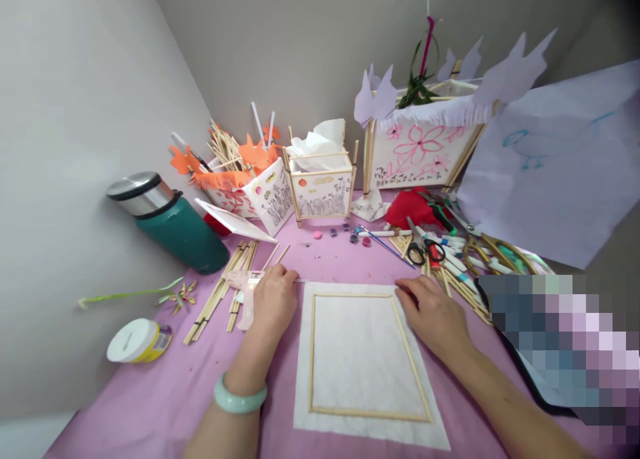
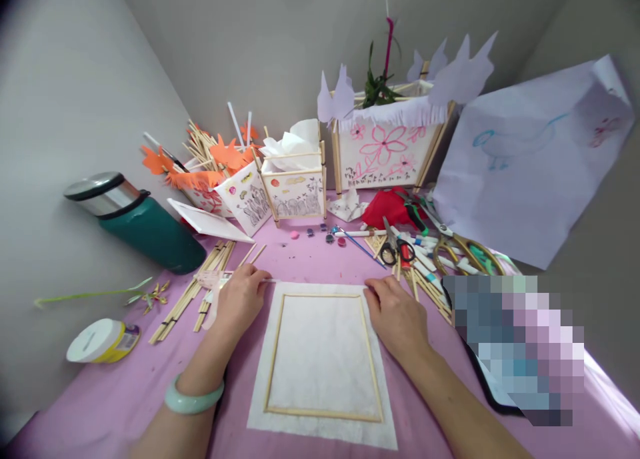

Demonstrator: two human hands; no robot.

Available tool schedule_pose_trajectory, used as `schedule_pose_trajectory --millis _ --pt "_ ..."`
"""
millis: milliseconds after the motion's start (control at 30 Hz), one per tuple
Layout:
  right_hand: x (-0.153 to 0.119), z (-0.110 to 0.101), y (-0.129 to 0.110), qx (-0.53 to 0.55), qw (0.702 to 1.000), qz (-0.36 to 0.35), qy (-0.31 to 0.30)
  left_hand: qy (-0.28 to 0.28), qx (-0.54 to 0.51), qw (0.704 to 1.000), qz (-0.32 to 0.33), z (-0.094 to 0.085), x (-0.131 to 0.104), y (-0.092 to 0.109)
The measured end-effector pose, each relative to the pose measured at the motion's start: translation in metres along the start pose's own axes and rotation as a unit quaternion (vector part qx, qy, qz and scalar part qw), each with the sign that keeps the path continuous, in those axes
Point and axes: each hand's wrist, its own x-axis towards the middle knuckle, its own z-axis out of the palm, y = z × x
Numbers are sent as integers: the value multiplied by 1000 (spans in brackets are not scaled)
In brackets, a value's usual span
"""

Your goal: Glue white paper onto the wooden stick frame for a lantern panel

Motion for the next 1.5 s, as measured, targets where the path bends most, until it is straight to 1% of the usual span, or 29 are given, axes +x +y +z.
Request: schedule_pose_trajectory --millis 167,300,367,533,700,833,1033,1500 --pt "0 1 0 -2 1000 -6 1 3 3 1000 -20 1 5 -1" --pt "1 0 0 2 1000 -5 0 9 -15 999 -45 -3 1 1" --pt "1 -1 0 7 1000 -1 -2 -3 -35 998 -47 -5 -3 4" --pt "1 -3 -3 15 1000 8 -2 -61 -81 994 -41 -4 -8 11" --pt "2 -4 -6 21 1000 14 -6 -83 -104 990 -45 1 -4 12" --pt "4 -5 -6 24 1000 17 -10 -84 -114 989 -38 1 -3 12" --pt "6 -5 -8 -7 999 9 -33 -80 -115 990 -22 1 -3 14" --pt "8 -3 -12 -40 999 -5 -16 -43 -108 993 -26 0 -3 18"
